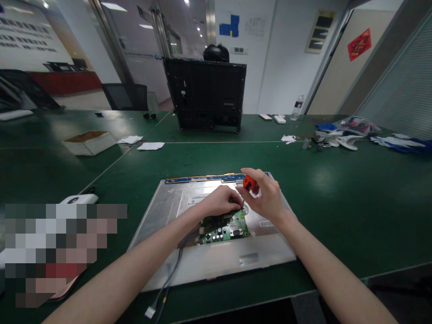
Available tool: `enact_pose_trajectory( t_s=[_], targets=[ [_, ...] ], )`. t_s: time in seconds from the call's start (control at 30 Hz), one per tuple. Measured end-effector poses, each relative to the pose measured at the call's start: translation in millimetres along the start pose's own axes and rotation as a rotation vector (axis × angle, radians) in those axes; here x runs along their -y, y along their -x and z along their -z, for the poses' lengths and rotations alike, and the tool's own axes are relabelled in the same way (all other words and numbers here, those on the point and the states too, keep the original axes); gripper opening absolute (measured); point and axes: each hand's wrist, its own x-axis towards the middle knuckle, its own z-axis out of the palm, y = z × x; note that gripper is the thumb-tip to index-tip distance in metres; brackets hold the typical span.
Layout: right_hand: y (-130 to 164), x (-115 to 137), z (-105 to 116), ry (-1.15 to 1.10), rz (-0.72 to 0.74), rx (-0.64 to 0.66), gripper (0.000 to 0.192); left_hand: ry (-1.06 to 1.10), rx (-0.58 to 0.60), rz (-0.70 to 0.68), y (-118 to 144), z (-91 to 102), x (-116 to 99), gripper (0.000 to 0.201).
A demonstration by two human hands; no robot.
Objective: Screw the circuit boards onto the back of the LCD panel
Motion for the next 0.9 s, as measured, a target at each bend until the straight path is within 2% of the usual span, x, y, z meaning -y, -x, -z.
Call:
enact_pose_trajectory(
  t_s=[0.13, 0.27, 0.67, 0.9],
  targets=[
    [-0.6, 2.8, 3.6, -0.033, -0.014, 0.048, 0.034, 0.011, 0.011, -0.013, 1.0, 1.2, -3.6, 0.01],
    [-0.9, 3.8, 4.5, -0.047, -0.023, 0.044, 0.039, 0.018, 0.019, -0.004, 1.0, 1.7, -5.5, 0.011],
    [1.8, -0.9, -3.2, 0.005, -0.044, -0.032, 0.03, -0.025, 0.002, -0.019, -0.5, 0.3, 0.4, 0.01],
    [1.2, 1.9, 2.4, -0.043, -0.036, 0.038, 0.037, -0.005, -0.004, -0.027, 1.4, 1.2, -4.4, 0.011]
  ],
)
